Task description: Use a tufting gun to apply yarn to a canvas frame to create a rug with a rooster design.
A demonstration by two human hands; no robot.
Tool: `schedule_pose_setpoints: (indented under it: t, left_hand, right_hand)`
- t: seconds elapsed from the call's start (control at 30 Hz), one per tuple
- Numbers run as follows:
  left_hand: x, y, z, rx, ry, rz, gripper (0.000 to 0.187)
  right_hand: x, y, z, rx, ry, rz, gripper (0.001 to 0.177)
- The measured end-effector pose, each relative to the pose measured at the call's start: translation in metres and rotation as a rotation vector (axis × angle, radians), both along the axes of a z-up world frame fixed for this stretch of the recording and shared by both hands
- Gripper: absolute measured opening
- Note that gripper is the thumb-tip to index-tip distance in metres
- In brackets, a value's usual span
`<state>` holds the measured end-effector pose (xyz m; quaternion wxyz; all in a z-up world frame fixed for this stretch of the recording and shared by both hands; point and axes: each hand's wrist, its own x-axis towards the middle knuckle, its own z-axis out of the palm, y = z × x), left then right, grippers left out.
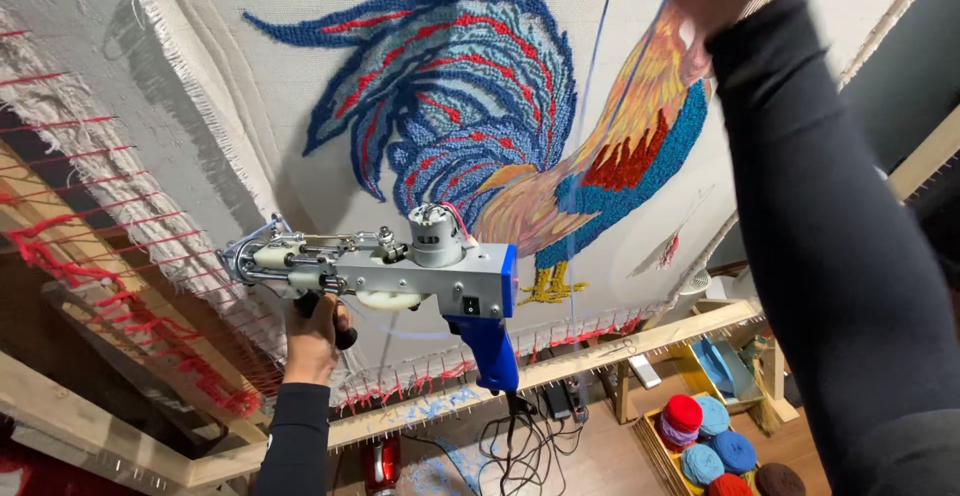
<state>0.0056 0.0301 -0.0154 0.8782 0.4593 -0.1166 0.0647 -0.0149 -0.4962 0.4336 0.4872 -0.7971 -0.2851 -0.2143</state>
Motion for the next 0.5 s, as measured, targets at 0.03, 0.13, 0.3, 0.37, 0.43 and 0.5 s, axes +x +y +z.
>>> schedule_pose_setpoints:
  t: [0.03,0.13,0.3,0.37,0.43,0.5]
  left_hand:
    - [-0.002,0.003,0.004,0.003,0.001,-0.005,0.023]
    - [-0.003,0.008,0.013,0.032,0.019,0.014,0.016]
    - [0.014,0.006,0.014,-0.017,-0.088,-0.084,0.015]
    - [0.010,-0.003,0.023,-0.058,-0.071,-0.141,0.010]
    - [0.014,-0.014,0.025,-0.099,-0.060,-0.196,0.007]
    - [0.021,-0.026,0.018,0.008,-0.104,-0.200,0.011]
  right_hand:
    - [-0.019,0.043,-0.012,-0.061,-0.007,-0.011,0.035]
    - [-0.087,0.122,-0.046,-0.180,-0.022,-0.039,0.033]
    - [-0.078,0.076,-0.160,-0.807,0.711,-0.226,0.041]
    - [-0.092,0.071,-0.178,-0.770,0.812,-0.255,0.041]
    - [-0.108,0.069,-0.187,-0.731,0.906,-0.284,0.041]
    - [-0.124,0.069,-0.190,-0.626,1.097,-0.331,0.041]
